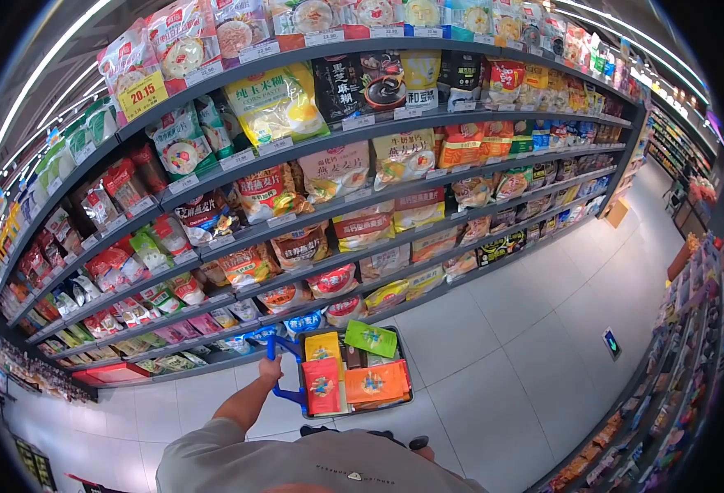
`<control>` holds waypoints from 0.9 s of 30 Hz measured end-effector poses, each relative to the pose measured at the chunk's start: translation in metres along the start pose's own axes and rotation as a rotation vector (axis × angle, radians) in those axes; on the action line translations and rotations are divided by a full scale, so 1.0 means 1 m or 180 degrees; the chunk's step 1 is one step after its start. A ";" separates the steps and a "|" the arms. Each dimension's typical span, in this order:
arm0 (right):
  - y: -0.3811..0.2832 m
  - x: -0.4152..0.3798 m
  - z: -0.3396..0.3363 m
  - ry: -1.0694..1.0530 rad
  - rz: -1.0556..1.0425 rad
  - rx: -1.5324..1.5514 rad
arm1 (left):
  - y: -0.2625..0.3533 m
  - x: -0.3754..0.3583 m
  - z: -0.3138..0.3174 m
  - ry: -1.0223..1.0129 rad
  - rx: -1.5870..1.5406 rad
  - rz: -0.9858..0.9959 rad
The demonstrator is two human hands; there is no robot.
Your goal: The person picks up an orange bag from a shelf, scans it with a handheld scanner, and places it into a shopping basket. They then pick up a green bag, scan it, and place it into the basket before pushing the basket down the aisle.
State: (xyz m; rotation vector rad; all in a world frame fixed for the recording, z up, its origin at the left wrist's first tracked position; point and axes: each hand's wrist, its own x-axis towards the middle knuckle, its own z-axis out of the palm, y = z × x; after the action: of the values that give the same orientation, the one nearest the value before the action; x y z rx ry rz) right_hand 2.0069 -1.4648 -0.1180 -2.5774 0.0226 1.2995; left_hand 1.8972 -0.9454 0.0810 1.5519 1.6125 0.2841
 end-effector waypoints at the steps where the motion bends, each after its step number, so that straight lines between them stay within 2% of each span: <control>1: -0.002 -0.003 0.000 0.0010 -0.0066 -0.0004 | -0.002 0.003 0.003 -0.0042 0.0040 -0.0040; 12: -0.001 -0.037 -0.005 0.0189 -0.0630 -0.0111 | -0.008 0.010 0.014 0.0006 0.0193 -0.0063; 16: 0.001 -0.035 0.010 0.0302 -0.0810 -0.0078 | 0.009 -0.005 0.007 -0.0001 0.0151 -0.0096; 27: -0.003 -0.026 0.039 0.0661 -0.1324 -0.0147 | -0.003 0.007 0.007 -0.0012 0.0136 0.0107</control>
State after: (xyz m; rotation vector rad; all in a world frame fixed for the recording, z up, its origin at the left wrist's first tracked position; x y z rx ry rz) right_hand 1.9604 -1.4552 -0.1189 -2.5569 -0.4823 0.8892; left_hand 1.9013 -0.9423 0.0717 1.6122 1.6003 0.2663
